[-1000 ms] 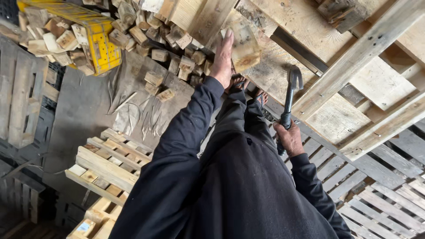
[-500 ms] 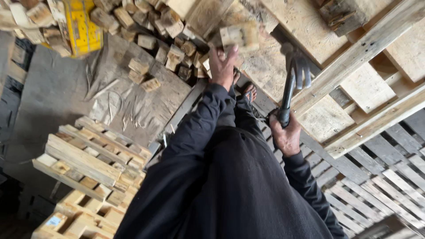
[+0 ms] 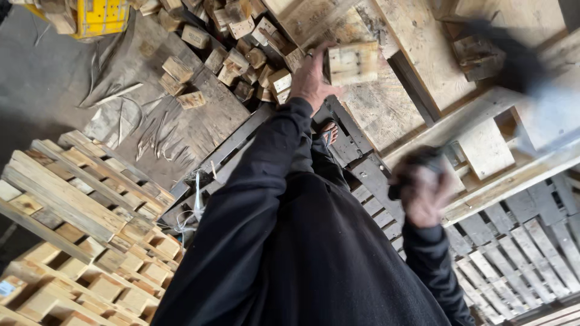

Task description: The person dismantles wooden pallets using a claw hammer, prying boards loose and pulling nails from the planks. They set removed boards and blocks aside, stack the salvaged wood, and continue working through additional pallets.

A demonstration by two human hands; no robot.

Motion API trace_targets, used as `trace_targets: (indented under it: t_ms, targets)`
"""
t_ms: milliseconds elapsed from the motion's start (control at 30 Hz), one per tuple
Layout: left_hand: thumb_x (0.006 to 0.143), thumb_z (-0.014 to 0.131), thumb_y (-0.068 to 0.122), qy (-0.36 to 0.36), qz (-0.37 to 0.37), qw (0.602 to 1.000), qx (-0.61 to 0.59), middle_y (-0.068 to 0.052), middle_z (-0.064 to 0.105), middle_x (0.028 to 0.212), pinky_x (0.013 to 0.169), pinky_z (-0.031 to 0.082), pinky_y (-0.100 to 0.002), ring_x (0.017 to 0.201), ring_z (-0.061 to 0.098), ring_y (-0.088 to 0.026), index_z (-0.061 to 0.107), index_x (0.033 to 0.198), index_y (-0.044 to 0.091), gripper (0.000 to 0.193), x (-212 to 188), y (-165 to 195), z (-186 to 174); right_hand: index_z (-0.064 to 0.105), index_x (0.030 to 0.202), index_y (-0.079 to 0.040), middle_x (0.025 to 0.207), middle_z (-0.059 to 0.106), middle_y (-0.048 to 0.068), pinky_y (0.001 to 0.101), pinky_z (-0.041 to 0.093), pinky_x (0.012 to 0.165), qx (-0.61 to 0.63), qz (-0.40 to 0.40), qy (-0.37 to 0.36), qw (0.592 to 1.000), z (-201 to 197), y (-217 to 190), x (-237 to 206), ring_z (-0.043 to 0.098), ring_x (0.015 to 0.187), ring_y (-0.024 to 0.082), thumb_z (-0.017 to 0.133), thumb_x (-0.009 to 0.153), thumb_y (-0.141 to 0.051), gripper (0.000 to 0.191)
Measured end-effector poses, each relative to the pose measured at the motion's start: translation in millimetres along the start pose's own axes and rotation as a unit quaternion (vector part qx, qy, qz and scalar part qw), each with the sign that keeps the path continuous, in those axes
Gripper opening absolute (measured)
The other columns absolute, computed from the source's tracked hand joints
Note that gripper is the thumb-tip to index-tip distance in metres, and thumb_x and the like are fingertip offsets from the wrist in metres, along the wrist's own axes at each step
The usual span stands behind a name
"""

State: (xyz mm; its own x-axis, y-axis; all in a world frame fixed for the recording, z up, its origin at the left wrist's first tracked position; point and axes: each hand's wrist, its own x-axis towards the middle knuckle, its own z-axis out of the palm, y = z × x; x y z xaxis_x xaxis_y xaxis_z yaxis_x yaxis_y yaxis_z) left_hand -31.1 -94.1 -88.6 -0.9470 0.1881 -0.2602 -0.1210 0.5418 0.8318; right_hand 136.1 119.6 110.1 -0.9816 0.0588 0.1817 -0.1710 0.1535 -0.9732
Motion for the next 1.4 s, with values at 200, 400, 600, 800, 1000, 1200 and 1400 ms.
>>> trace_targets:
  t_ms: [200, 400, 600, 800, 1000, 1200, 1400]
  targets:
    - [0.052, 0.104, 0.037, 0.039, 0.074, 0.995, 0.046, -0.013, 0.067, 0.11, 0.079, 0.062, -0.043, 0.096, 0.071, -0.028, 0.045, 0.14, 0.023, 0.107, -4.4, 0.8, -3.7, 0.054, 0.112, -0.002, 0.09, 0.065, 0.013, 0.0282, 0.054, 0.054, -0.033, -0.018, 0.033, 0.999, 9.7, -7.4, 23.4, 0.062, 0.063, 0.017, 0.055, 0.113, -0.047, 0.045]
    - [0.046, 0.102, 0.041, 0.072, 0.106, 0.991, 0.041, -0.013, 0.067, 0.111, 0.096, 0.055, -0.048, 0.103, 0.067, -0.03, 0.043, 0.139, 0.017, 0.112, -3.8, 3.9, -2.8, 0.061, 0.105, -0.001, 0.073, 0.06, 0.011, 0.0284, 0.047, 0.05, -0.14, 0.326, -0.077, 0.932, 17.7, -12.1, 27.4, 0.055, 0.058, 0.013, 0.062, 0.107, -0.044, 0.043]
    - [0.056, 0.104, 0.043, 0.005, 0.0, 0.996, 0.093, -0.015, 0.063, 0.113, 0.096, 0.052, -0.052, 0.104, 0.064, -0.035, 0.044, 0.145, 0.019, 0.11, -3.2, 6.1, -0.6, 0.058, 0.109, -0.006, 0.078, 0.058, 0.006, 0.026, 0.048, 0.052, 0.055, -0.054, 0.044, 0.996, 11.5, -0.6, 42.8, 0.055, 0.061, 0.011, 0.061, 0.106, -0.05, 0.044]
    - [0.047, 0.104, 0.045, 0.053, 0.062, 0.994, 0.071, -0.013, 0.065, 0.11, 0.092, 0.05, -0.052, 0.102, 0.064, -0.033, 0.048, 0.136, 0.017, 0.109, -2.7, 7.1, -2.9, 0.056, 0.109, -0.002, 0.077, 0.057, 0.007, 0.0269, 0.046, 0.049, -0.162, 0.362, -0.078, 0.915, 20.3, 5.6, 46.3, 0.053, 0.059, 0.012, 0.061, 0.105, -0.052, 0.05]
    - [0.053, 0.103, 0.045, 0.011, 0.051, 0.996, 0.075, -0.011, 0.065, 0.112, 0.092, 0.054, -0.046, 0.1, 0.068, -0.029, 0.047, 0.137, 0.02, 0.104, -0.1, 2.3, -4.4, 0.051, 0.125, -0.008, 0.084, 0.062, 0.006, 0.0253, 0.051, 0.057, 0.055, 0.001, 0.045, 0.997, 1.9, -23.0, 35.4, 0.057, 0.066, 0.013, 0.059, 0.106, -0.058, 0.054]
    - [0.047, 0.104, 0.037, -0.016, 0.023, 0.993, 0.111, -0.008, 0.067, 0.11, 0.092, 0.049, -0.05, 0.101, 0.068, -0.026, 0.046, 0.138, 0.023, 0.109, 0.4, 9.2, -5.2, 0.055, 0.118, -0.005, 0.07, 0.055, -0.002, 0.0248, 0.048, 0.042, -0.152, 0.373, -0.079, 0.912, 19.7, 54.1, -6.8, 0.051, 0.05, 0.007, 0.056, 0.1, -0.045, 0.043]
    - [0.064, 0.101, 0.038, -0.015, -0.004, 0.997, 0.073, -0.011, 0.068, 0.118, 0.094, 0.056, -0.043, 0.109, 0.067, -0.028, 0.048, 0.143, 0.022, 0.096, -0.2, 4.5, -11.1, 0.056, 0.113, 0.0, 0.066, 0.05, -0.003, 0.025, 0.04, 0.045, -0.035, 0.428, 0.041, 0.902, 35.7, 62.1, -42.8, 0.046, 0.052, 0.007, 0.063, 0.1, -0.045, 0.047]
